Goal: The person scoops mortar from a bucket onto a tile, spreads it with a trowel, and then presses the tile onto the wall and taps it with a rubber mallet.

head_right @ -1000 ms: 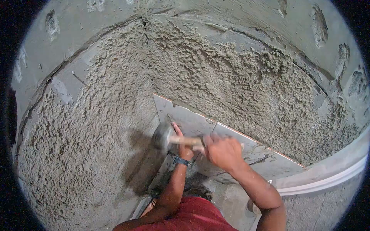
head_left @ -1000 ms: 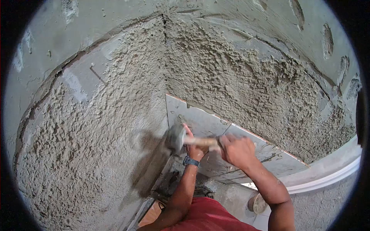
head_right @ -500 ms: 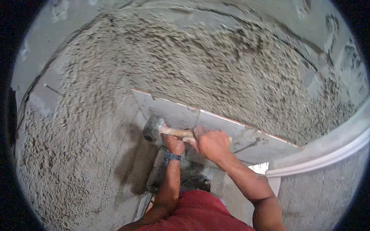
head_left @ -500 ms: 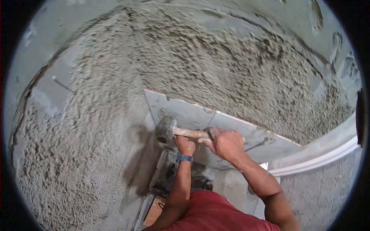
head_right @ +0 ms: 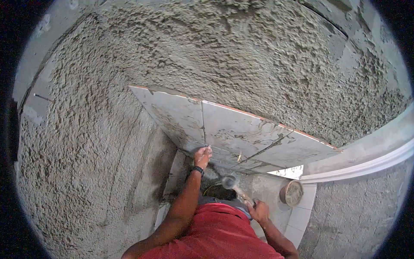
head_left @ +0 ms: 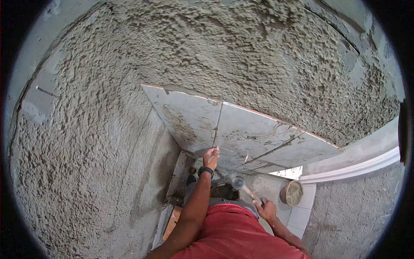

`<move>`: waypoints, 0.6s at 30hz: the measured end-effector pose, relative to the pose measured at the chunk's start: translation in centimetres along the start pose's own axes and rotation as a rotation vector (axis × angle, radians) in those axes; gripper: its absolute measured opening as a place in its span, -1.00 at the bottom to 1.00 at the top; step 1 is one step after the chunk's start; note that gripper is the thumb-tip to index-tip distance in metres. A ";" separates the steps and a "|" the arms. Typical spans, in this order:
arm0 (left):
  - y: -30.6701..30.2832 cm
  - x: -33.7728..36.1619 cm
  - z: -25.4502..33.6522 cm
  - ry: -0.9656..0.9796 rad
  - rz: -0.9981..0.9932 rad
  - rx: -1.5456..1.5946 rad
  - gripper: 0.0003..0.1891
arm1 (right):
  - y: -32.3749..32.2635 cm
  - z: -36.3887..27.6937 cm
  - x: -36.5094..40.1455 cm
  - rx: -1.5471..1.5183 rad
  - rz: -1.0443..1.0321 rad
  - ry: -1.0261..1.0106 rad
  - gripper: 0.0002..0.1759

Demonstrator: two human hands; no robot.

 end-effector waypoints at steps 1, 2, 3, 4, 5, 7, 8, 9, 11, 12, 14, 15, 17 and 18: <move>0.3 0.2 1.4 -0.084 -0.029 0.084 -0.65 | 0.0 1.3 0.7 0.021 0.010 0.102 -0.38; 0.2 0.1 2.5 -0.123 -0.040 0.031 -0.68 | -0.1 2.6 1.3 0.013 0.011 0.107 -0.38; 0.3 -0.1 2.0 -0.122 -0.043 0.023 -0.68 | -0.1 3.9 1.8 0.012 0.050 0.106 -0.38; 0.5 -0.6 1.0 -0.110 -0.045 0.072 -0.70 | -0.1 4.5 2.1 0.013 0.091 0.104 -0.37; 0.7 -1.2 0.1 -0.096 -0.045 0.124 -0.72 | 0.2 4.9 2.3 0.007 0.092 0.105 -0.37; 0.9 -2.0 -1.1 -0.101 -0.089 0.123 -0.74 | 0.3 5.0 2.7 -0.075 0.203 0.202 -0.37; 1.0 -2.2 -1.8 -0.112 -0.133 0.124 -0.76 | 0.6 5.2 2.6 -0.079 0.203 0.205 -0.37; 1.2 -2.6 -3.0 -0.114 -0.136 0.120 -0.76 | 1.2 5.5 2.3 -0.154 0.217 0.216 -0.37; 2.2 -3.2 -5.6 0.003 -0.414 0.100 -0.79 | 1.9 5.7 2.0 -0.228 0.232 0.229 -0.37; 2.5 -3.3 -6.9 -0.014 -0.410 0.074 -0.76 | 2.3 5.3 1.7 -0.251 0.252 0.207 -0.38; 2.4 -3.0 -8.7 0.073 -0.216 -0.129 -0.75 | 2.7 4.1 1.0 -0.281 0.279 0.185 -0.39; 2.2 -3.1 -9.3 0.156 -0.019 -0.326 -0.73 | 2.7 3.3 0.7 -0.272 0.280 0.143 -0.42; 0.7 -3.5 -8.0 0.144 0.012 -0.407 -0.69 | 2.5 1.5 0.0 -0.270 0.284 0.103 -0.44; -0.2 -2.5 -5.6 0.153 0.066 -0.327 -0.70 | 2.2 0.5 -0.4 -0.188 0.220 0.109 -0.43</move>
Point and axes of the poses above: each hand's wrist, its own x-axis away from the middle knuckle, its own y-axis out of the palm, z = x × y, the point moved 1 cm from there along -x, towards the middle knuckle, and after that the axes turned 12 degrees about -x, right-handed, at the moved point
